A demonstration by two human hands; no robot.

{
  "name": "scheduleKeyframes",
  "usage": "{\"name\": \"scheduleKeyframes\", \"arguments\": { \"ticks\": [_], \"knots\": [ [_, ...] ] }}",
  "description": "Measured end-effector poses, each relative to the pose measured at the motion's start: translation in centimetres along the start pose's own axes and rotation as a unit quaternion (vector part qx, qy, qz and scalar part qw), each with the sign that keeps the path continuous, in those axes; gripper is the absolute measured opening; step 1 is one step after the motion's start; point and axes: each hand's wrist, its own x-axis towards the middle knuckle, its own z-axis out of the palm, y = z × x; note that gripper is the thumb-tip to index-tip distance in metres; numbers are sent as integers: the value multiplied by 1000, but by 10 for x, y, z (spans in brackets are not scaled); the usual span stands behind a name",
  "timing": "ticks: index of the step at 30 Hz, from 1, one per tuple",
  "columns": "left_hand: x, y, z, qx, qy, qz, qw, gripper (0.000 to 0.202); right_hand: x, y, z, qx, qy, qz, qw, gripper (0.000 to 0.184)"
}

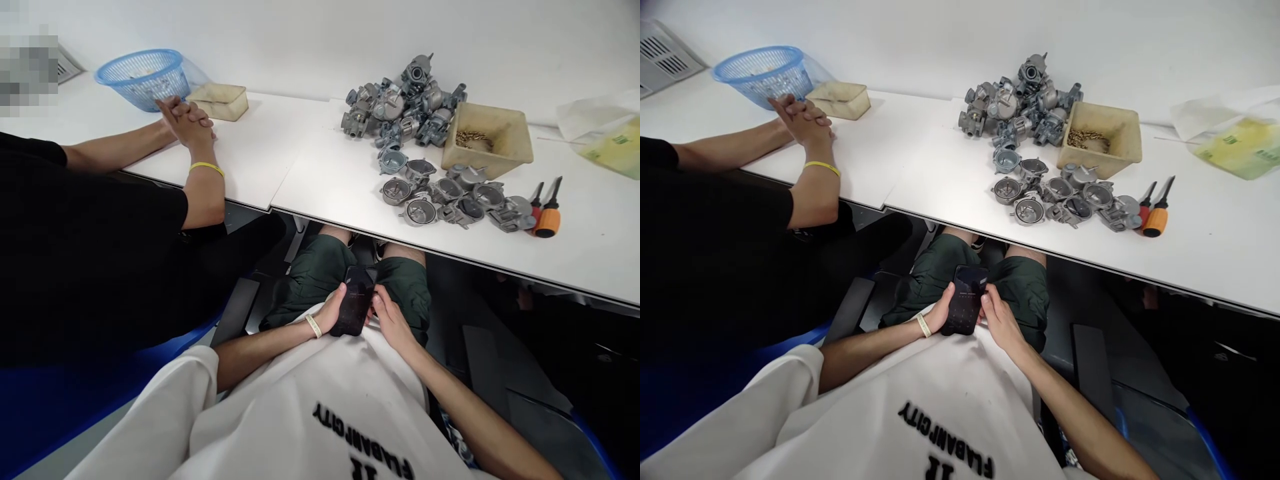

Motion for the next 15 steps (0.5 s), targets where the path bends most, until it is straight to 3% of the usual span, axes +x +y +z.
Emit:
{"name": "scheduleKeyframes", "arguments": {
  "ticks": [8, 12, 15],
  "knots": [
    [-2, 0, 0, -15, -19, 17, 1000, 79, -1, -2, 1, 63, -3, -9, 998, 48],
    [-6, 5, 2, -22, -26, 27, 999, 86, 1, -6, 0, 103, -4, -8, 995, 41],
    [-8, 7, 4, -75, 46, 3, 996, 83, 2, -6, 0, 116, -4, -11, 993, 35]
  ]
}}
